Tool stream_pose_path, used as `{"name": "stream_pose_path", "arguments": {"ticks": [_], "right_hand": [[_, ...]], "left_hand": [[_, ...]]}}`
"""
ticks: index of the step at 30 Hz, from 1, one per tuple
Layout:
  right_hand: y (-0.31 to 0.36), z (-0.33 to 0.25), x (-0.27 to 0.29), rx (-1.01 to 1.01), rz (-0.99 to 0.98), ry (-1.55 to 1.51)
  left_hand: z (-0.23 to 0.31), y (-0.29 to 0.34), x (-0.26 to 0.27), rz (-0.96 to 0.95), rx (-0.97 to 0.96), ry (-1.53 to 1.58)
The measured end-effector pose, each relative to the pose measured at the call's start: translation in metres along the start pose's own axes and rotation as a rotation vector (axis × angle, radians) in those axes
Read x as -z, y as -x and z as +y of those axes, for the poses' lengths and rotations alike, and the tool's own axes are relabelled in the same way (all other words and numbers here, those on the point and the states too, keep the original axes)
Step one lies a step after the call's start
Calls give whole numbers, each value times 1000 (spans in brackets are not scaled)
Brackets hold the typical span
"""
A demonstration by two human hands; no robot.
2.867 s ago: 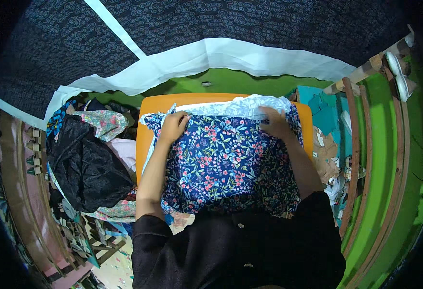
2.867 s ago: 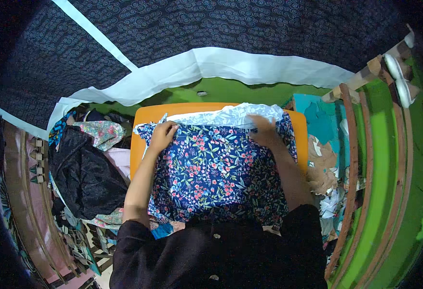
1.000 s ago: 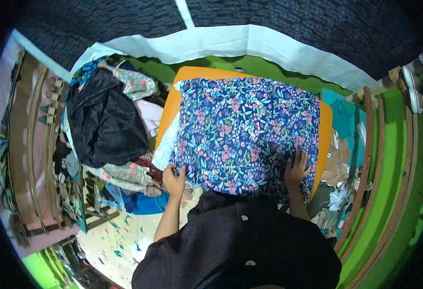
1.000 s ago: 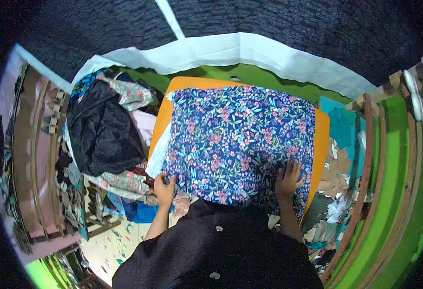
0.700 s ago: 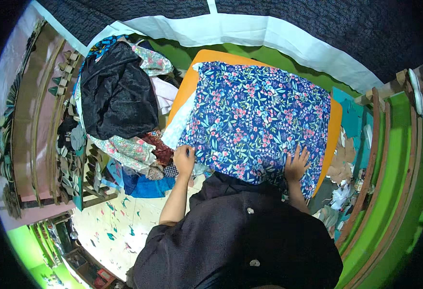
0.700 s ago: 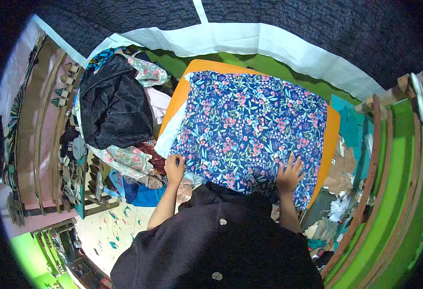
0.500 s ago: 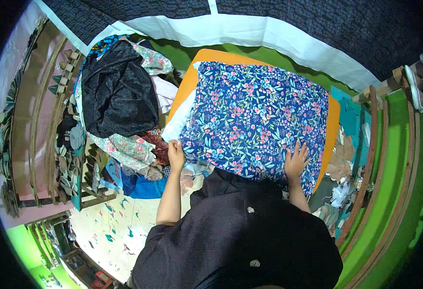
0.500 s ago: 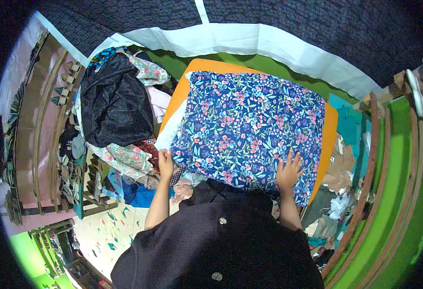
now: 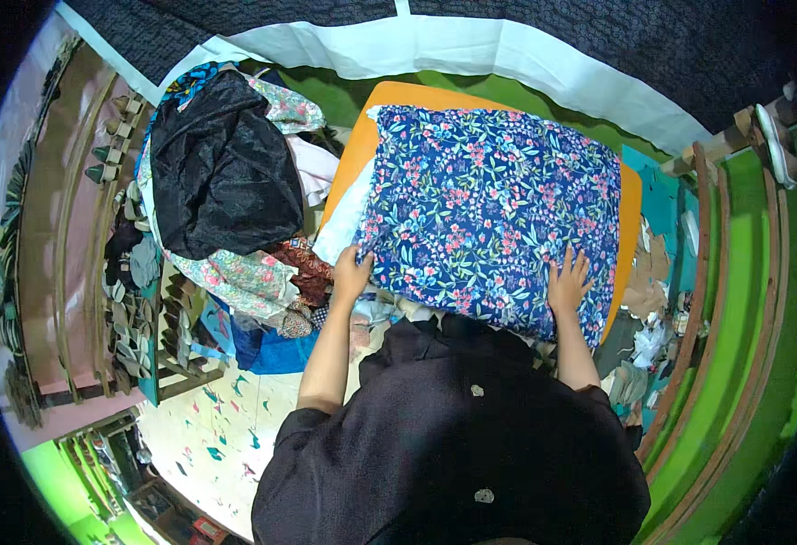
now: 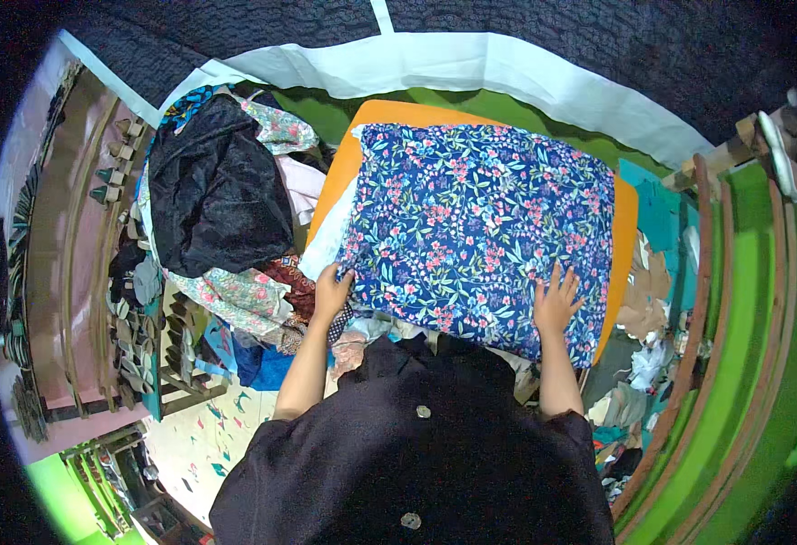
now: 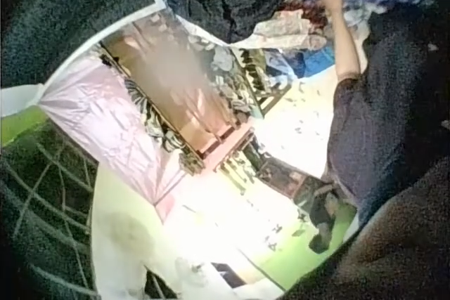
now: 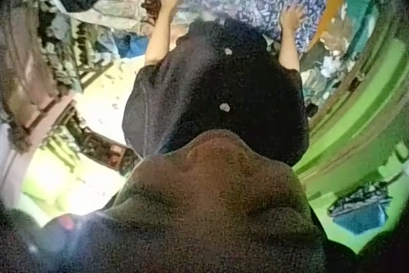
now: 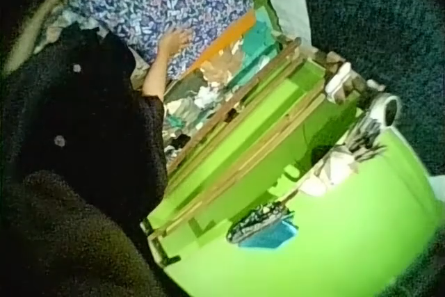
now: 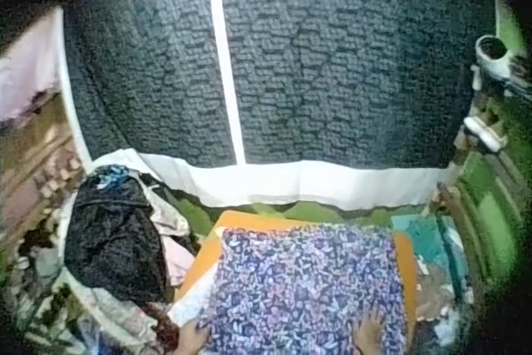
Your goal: Fold various pieces of patterned and plain fabric on a small table.
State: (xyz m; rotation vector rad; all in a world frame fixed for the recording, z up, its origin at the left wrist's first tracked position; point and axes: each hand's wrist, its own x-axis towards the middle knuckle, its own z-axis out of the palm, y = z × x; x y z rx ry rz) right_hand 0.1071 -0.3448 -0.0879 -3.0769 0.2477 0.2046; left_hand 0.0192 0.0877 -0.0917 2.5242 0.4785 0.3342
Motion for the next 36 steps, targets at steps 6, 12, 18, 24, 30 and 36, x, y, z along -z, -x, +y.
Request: {"name": "stream_pose_path", "arguments": {"ticks": [6,12,18,24,30,36], "right_hand": [[1,-1,4,-37,-70,-7],[-4,-1,11,-62,-110,-68],[20,36,10,-538,300,-213],[46,89,-22,-516,209,-284],[52,94,-3,-229,461,-494],[62,70,2,-421,334,-263]], "left_hand": [[-21,-22,34,-254,423,801],[-70,-47,38,-183,125,250],[-24,-41,28,-265,224,-70],[-42,-51,14,-6,204,134],[-49,-58,18,284,214,153],[-31,-60,8,76,227,-408]]}}
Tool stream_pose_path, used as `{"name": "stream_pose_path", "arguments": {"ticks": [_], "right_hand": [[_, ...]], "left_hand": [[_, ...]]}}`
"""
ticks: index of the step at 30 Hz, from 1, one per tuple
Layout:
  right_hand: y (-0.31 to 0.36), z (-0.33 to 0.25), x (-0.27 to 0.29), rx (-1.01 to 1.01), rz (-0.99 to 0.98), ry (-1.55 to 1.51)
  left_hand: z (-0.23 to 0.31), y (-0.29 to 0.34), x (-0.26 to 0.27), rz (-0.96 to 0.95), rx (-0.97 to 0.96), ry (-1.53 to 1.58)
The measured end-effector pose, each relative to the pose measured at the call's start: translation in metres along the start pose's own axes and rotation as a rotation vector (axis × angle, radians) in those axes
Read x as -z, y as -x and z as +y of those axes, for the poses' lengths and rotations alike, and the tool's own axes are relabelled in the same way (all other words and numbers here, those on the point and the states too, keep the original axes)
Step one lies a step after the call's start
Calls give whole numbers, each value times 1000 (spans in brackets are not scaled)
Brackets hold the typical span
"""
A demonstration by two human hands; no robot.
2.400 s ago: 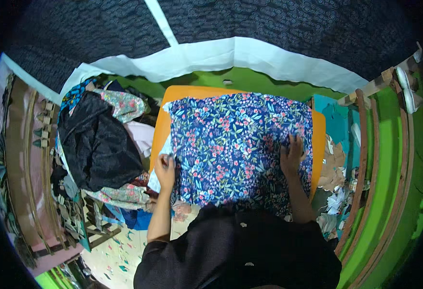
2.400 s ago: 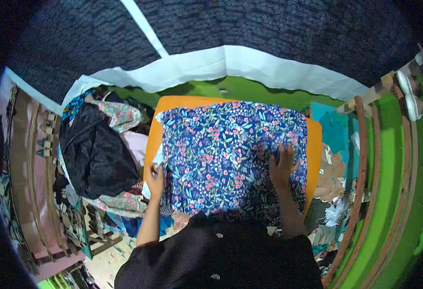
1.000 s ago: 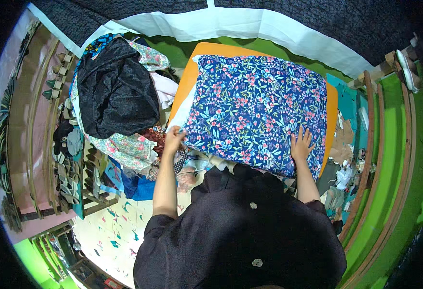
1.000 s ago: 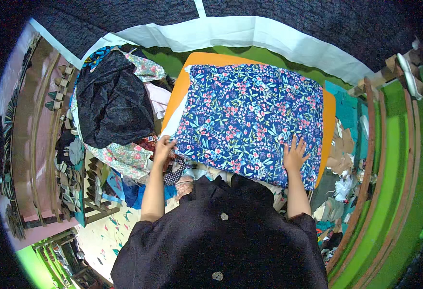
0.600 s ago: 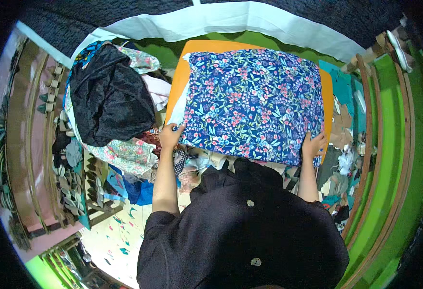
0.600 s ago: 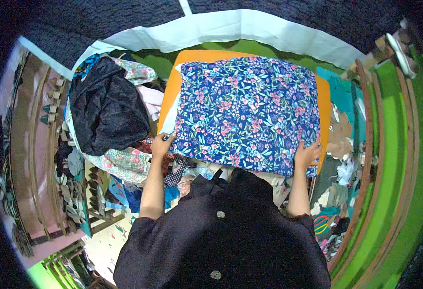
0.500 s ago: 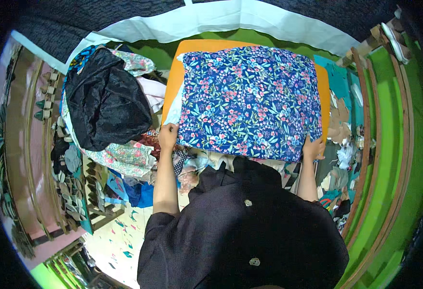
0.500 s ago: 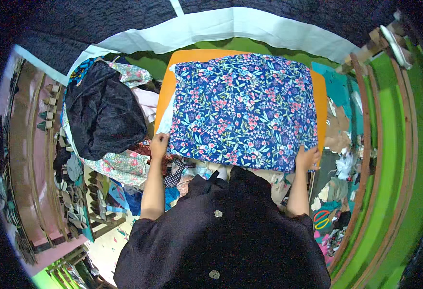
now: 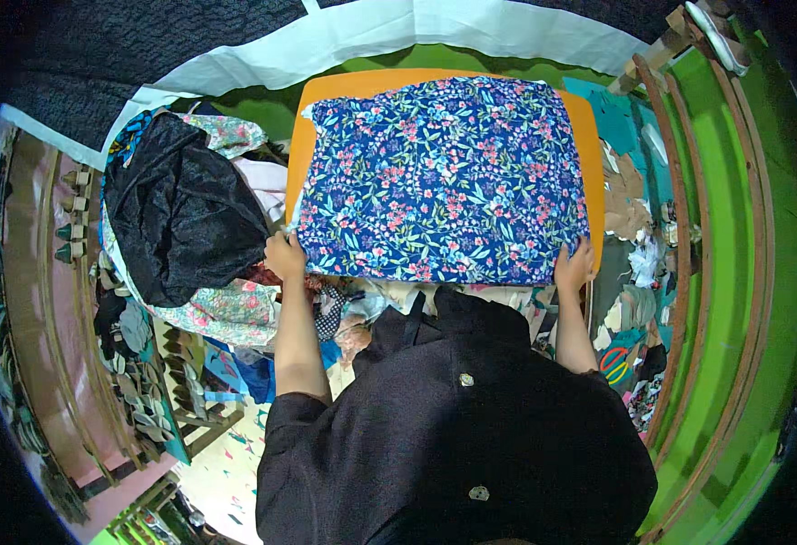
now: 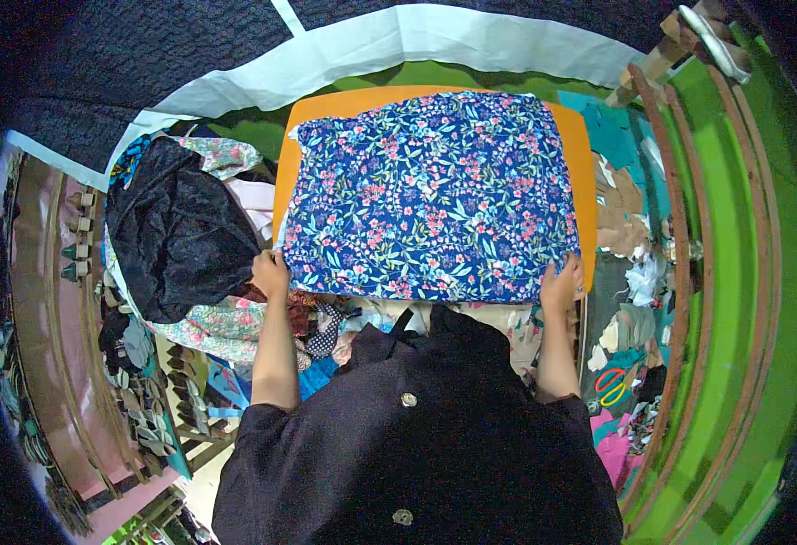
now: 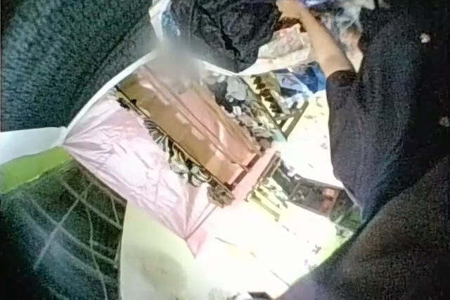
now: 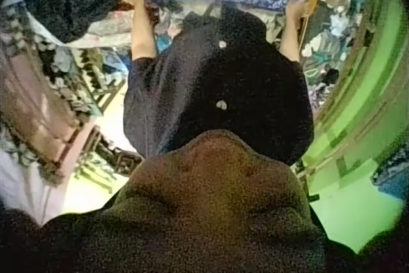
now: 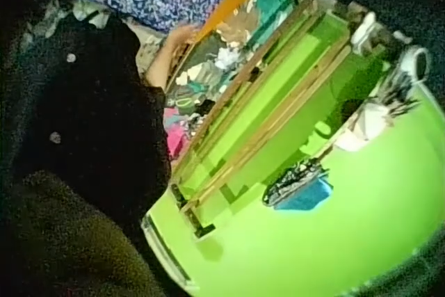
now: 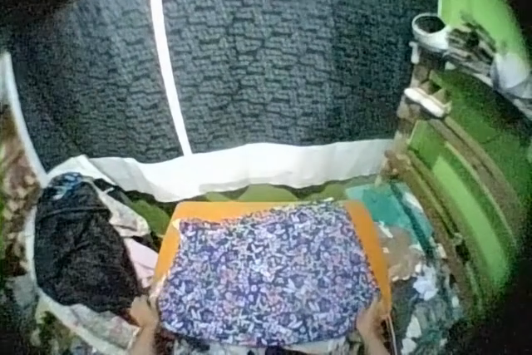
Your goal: Fold various pieces of patterned and plain fabric on a small table.
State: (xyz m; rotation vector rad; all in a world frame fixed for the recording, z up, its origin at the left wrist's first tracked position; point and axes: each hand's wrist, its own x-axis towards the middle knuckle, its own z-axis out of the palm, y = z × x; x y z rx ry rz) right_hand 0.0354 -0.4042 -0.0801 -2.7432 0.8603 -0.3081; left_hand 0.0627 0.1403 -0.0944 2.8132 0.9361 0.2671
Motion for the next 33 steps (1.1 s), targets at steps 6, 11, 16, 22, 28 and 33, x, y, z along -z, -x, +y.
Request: {"name": "stream_pose_path", "arguments": {"ticks": [6,11,16,22,28,33], "right_hand": [[13,-7,-8,-45,-172,117],[18,-4,-18,-27,-282,83],[8,-1,-10,56,-327,38],[-4,-19,-1,15,-322,46],[-35,-47,0,-62,-229,-52],[-97,-68,-11,47,-172,-104]], "left_hand": [[17,25,-1,117,-225,129],[15,8,12,29,-120,166],[11,-2,23,-38,53,462],[26,-13,14,58,-77,93],[81,-27,13,-37,-155,148],[112,-78,3,-2,-267,318]]}}
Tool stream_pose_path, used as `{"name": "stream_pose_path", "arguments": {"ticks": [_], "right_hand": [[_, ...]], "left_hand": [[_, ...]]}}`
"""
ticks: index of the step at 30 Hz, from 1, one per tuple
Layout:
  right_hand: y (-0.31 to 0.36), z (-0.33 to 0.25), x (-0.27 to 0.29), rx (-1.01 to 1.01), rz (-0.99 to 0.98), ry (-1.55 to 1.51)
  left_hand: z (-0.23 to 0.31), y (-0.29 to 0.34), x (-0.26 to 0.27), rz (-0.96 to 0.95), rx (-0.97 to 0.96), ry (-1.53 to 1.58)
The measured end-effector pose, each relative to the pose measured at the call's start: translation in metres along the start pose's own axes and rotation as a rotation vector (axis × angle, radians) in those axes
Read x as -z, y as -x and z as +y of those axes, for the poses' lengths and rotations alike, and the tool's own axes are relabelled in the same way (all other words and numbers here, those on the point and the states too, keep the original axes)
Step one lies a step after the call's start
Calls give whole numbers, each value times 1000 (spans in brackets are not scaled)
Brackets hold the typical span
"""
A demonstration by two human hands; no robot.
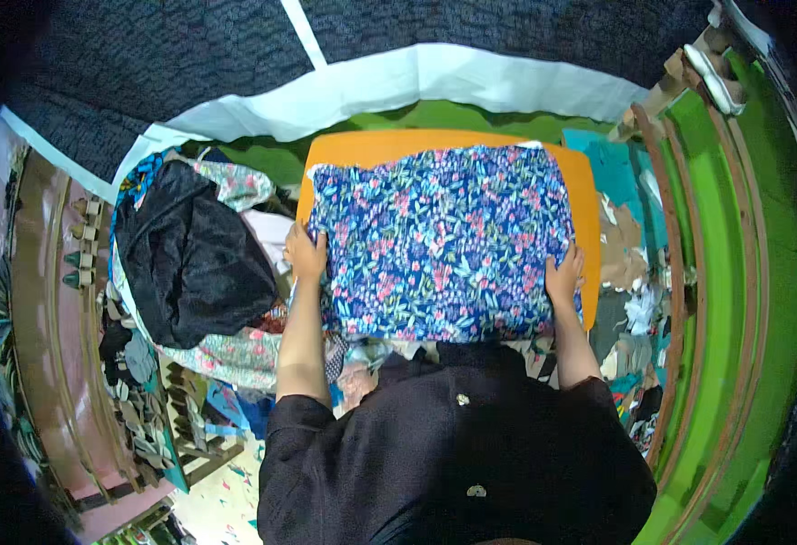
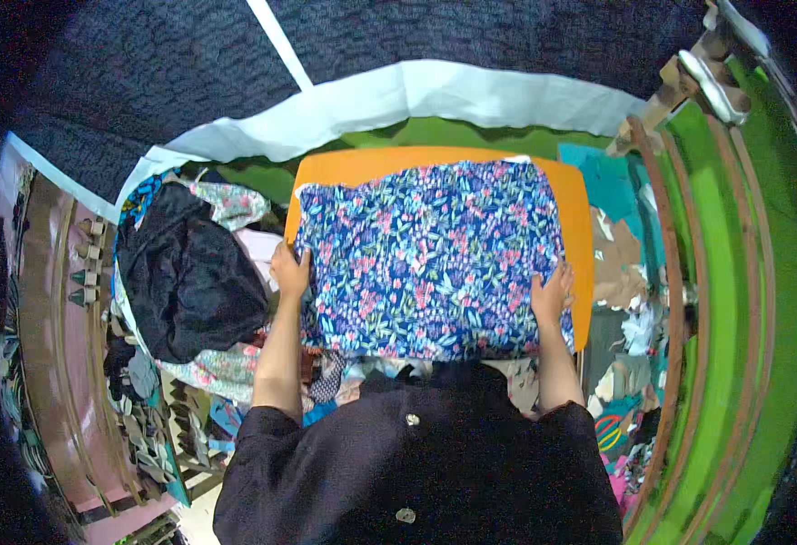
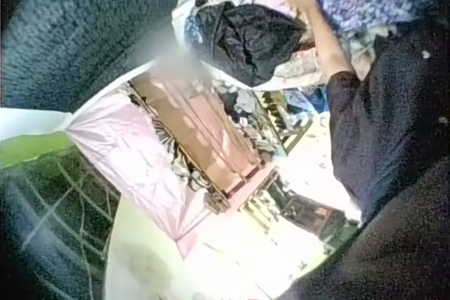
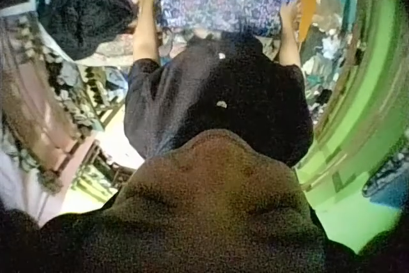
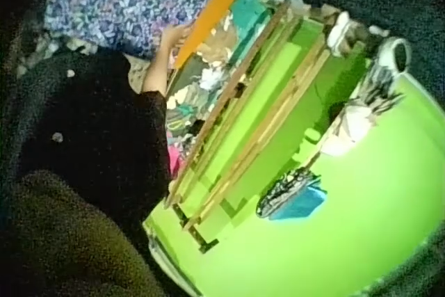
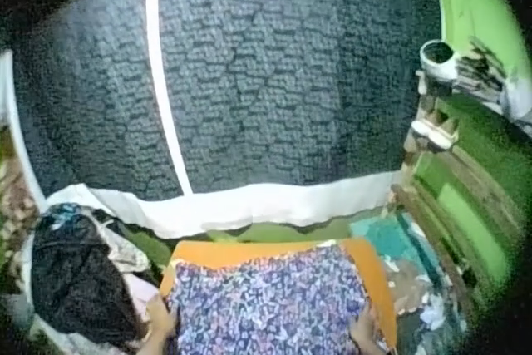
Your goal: Fold various pieces of patterned and plain fabric on a small table.
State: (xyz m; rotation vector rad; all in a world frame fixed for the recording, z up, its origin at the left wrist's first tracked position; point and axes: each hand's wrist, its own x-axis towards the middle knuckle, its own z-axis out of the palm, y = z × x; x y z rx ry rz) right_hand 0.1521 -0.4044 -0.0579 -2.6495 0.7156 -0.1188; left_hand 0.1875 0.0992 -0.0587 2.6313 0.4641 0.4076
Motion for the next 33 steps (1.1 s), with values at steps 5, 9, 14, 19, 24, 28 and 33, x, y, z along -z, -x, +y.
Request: {"name": "stream_pose_path", "arguments": {"ticks": [5,9,14,19,24,28,33], "right_hand": [[-95,-27,-16,170,-53,59],[-151,-76,-25,518,-69,90],[-176,-129,-9,501,-339,205],[-198,-141,5,443,-540,344],[-207,-136,-2,442,-528,415],[-202,-121,-6,645,-477,430],[-178,-108,-14,756,-344,313]], "left_hand": [[51,-85,-6,-238,-448,-216],[74,-127,-30,-517,-392,-272],[68,-137,-41,-712,-232,-342],[48,-137,-30,-660,-434,-380],[25,-139,-12,-584,-287,-262],[30,-141,4,-577,-254,-149],[51,-129,23,-510,-207,-120]]}}
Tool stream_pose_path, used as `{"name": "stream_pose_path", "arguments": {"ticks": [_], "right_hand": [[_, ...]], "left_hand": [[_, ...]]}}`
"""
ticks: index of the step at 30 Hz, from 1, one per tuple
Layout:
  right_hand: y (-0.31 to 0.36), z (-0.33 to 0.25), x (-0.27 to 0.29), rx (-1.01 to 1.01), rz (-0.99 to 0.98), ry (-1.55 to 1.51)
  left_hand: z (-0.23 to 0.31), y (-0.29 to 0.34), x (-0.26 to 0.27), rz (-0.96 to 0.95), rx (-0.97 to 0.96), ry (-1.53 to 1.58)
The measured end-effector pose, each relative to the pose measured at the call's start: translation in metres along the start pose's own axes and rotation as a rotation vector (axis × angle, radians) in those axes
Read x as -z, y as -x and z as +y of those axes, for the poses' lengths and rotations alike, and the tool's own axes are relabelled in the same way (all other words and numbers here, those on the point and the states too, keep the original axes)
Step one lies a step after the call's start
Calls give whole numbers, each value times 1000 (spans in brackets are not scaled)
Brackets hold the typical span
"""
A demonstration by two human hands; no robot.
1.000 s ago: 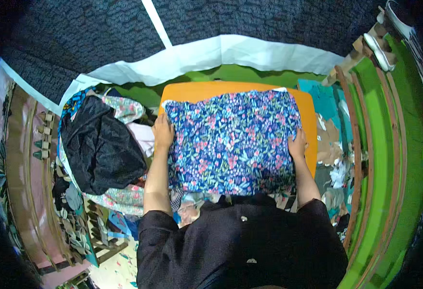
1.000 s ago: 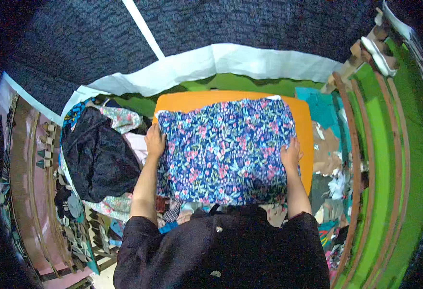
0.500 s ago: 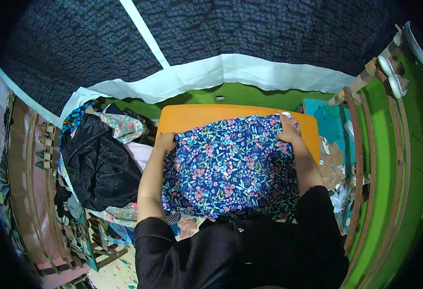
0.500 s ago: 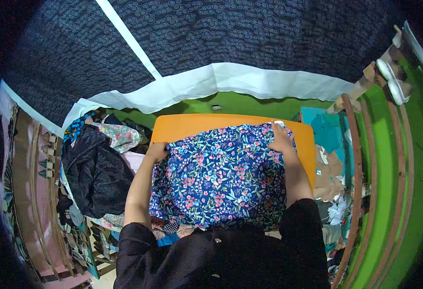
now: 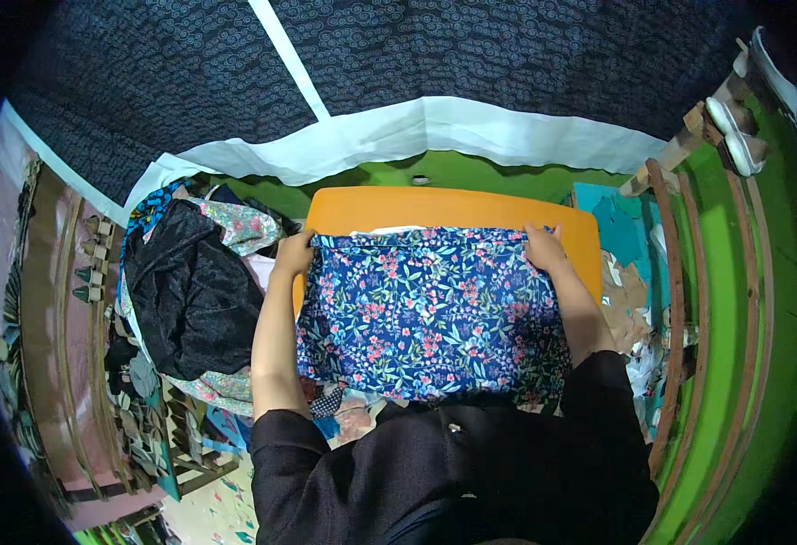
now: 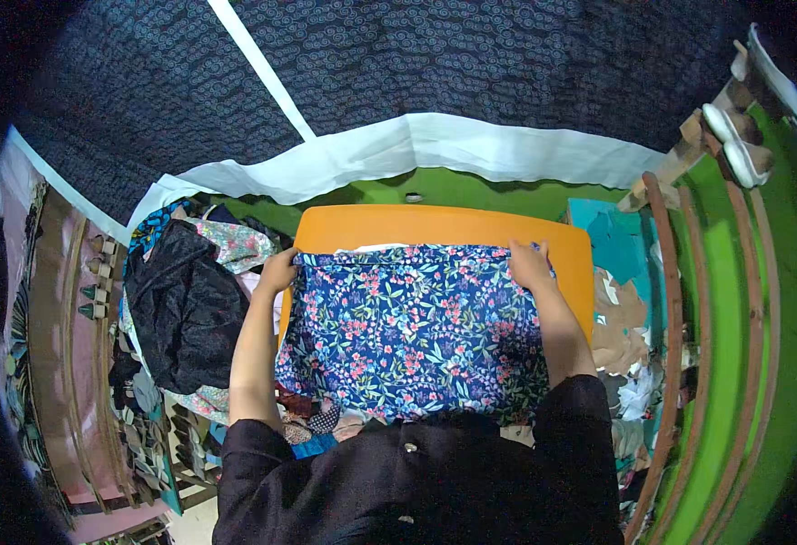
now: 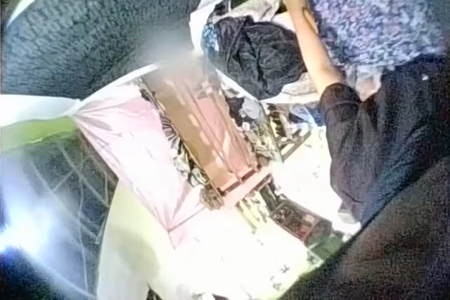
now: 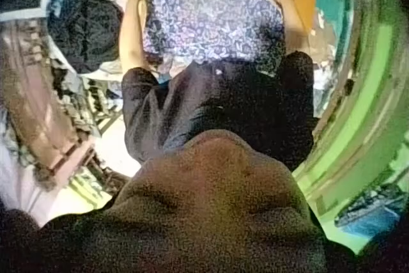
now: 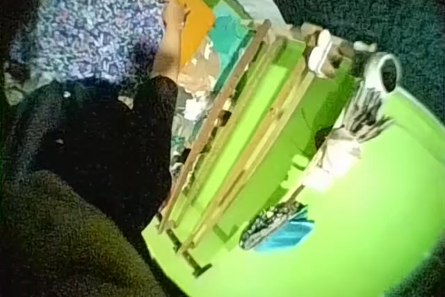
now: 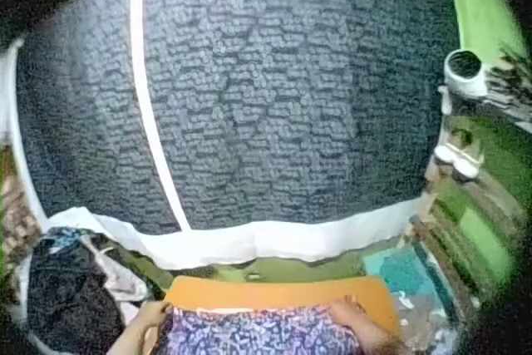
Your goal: Fold various pieces of patterned and plain fabric on a small table.
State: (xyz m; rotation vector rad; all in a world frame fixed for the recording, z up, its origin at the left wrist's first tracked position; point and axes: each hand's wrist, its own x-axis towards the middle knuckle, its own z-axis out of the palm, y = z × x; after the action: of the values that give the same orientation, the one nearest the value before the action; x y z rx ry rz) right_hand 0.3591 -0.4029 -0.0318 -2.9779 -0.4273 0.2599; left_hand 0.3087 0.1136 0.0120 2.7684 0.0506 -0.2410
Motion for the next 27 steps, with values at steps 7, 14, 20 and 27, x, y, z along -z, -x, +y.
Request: {"name": "stream_pose_path", "arguments": {"ticks": [7,14,20,27], "right_hand": [[34,-37,8,-165,300,-187],[64,-77,45,-192,497,-403],[105,-128,74,-95,770,-685],[174,-188,105,-16,940,-1049]], "left_hand": [[45,27,-14,314,47,75],[79,65,-3,525,-58,389],[122,111,30,555,-136,581],[150,201,74,432,-346,978]]}}
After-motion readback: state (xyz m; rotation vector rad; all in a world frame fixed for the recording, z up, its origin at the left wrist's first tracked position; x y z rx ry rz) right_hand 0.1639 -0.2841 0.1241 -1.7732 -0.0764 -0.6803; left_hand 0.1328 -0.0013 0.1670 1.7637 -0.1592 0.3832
